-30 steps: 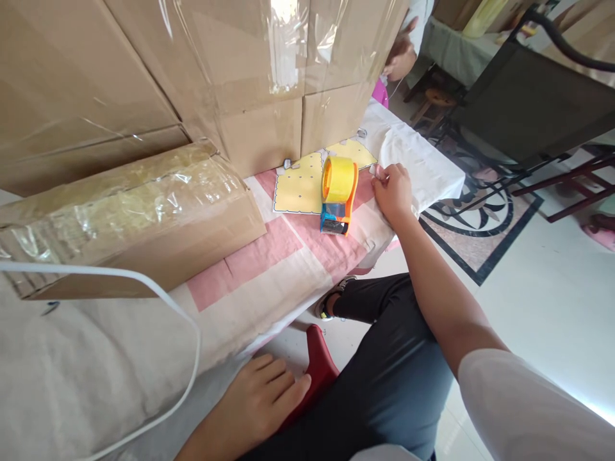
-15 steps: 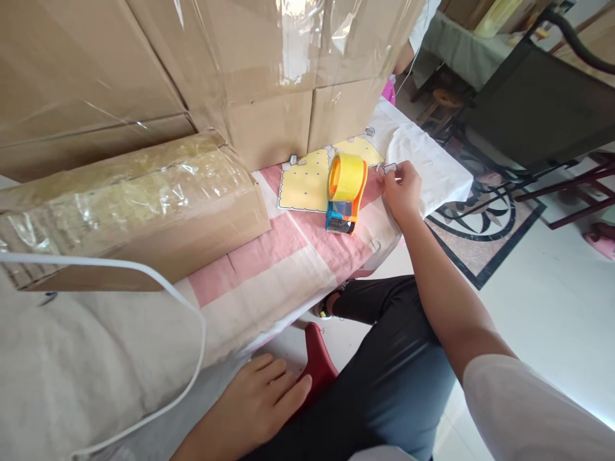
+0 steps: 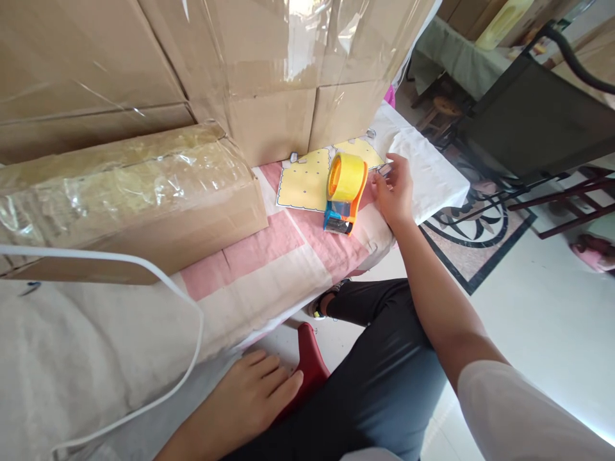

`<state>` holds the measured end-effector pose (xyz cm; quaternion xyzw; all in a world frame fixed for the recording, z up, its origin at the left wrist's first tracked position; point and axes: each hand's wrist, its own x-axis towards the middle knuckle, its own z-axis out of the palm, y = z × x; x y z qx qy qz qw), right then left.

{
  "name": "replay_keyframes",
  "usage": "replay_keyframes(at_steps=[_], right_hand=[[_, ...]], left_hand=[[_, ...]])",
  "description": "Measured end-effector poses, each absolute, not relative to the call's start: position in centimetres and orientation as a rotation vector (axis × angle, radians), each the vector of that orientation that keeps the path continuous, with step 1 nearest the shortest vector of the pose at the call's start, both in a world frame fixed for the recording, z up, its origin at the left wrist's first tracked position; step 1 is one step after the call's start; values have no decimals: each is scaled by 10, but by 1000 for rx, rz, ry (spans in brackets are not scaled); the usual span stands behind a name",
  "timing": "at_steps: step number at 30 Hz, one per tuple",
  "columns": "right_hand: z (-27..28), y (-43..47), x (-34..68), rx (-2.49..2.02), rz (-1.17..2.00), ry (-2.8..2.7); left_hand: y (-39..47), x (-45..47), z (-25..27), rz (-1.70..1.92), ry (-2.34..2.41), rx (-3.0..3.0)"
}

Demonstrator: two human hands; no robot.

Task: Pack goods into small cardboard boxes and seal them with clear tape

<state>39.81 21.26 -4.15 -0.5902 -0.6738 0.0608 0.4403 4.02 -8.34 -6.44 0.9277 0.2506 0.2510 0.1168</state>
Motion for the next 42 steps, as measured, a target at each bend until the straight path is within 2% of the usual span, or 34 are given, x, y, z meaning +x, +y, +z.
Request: replay_keyframes(at_steps=[11, 33, 42], right_hand=[[-41, 213, 397, -1573, 38, -1681], [-44, 216, 398, -1622, 69, -1657], [-31, 210, 394, -1498, 35, -1586]], left_hand=[[-85, 40, -61, 723, 737, 2718], [-85, 36, -68, 753, 744, 2698], [-86, 39, -62, 708, 706, 2693]])
